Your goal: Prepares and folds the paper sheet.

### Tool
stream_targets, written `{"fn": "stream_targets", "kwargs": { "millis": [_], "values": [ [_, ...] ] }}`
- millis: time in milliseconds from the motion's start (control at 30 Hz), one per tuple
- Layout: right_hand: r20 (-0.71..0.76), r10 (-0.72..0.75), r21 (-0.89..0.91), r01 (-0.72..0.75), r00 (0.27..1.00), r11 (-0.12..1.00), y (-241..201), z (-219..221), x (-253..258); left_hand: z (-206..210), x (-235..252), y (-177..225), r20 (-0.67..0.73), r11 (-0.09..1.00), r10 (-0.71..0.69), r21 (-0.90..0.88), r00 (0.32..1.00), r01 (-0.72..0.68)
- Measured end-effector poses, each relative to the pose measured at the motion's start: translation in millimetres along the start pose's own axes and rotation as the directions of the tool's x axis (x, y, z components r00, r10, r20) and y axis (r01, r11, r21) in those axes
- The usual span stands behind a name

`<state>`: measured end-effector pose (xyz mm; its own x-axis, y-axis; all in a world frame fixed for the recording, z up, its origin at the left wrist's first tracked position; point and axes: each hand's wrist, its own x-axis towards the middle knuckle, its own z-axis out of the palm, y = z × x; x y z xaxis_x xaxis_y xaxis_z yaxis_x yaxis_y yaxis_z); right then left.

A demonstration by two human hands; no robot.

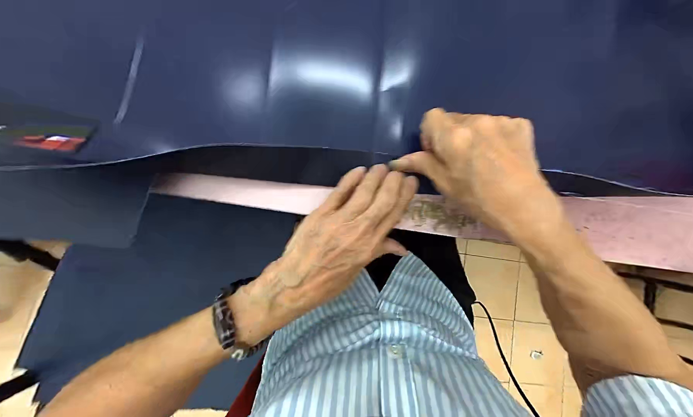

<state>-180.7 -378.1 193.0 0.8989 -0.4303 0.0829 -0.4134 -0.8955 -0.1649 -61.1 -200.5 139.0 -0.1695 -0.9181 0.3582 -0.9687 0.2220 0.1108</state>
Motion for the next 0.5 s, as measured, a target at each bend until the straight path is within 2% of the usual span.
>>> {"fn": "stream_targets", "kwargs": {
  "millis": [100, 167, 300, 400, 500],
  "values": [
    [-0.086, -0.104, -0.143, 0.091, 0.991, 0.986, -16.8, -8.4, -20.0, -1.0, -12.3, -6.2, 0.014, 0.994, -0.075, 0.085, 0.997, 0.074],
    [-0.083, -0.156, -0.227, 0.133, 0.984, 0.965, -6.9, -33.5, -51.1, -8.6, -20.5, -15.4, 0.051, 0.986, -0.128, 0.111, 0.991, 0.121],
    [-0.09, -0.016, -0.334, -0.015, 0.996, 0.942, 49.8, -68.0, -129.7, -15.2, -22.0, -21.3, 0.089, 0.978, -0.146, 0.161, 0.985, 0.131],
    [-0.087, -0.013, -0.238, -0.008, 0.996, 0.971, 84.5, -64.7, -151.0, -14.6, -17.2, -16.6, 0.093, 0.971, -0.155, 0.198, 0.984, 0.134],
    [-0.068, -0.01, -0.103, 0.003, 0.998, 0.995, 105.4, -55.7, -135.6, -15.6, -16.3, -12.4, 0.1, 0.965, -0.18, 0.213, 0.979, 0.155]
  ]
}}
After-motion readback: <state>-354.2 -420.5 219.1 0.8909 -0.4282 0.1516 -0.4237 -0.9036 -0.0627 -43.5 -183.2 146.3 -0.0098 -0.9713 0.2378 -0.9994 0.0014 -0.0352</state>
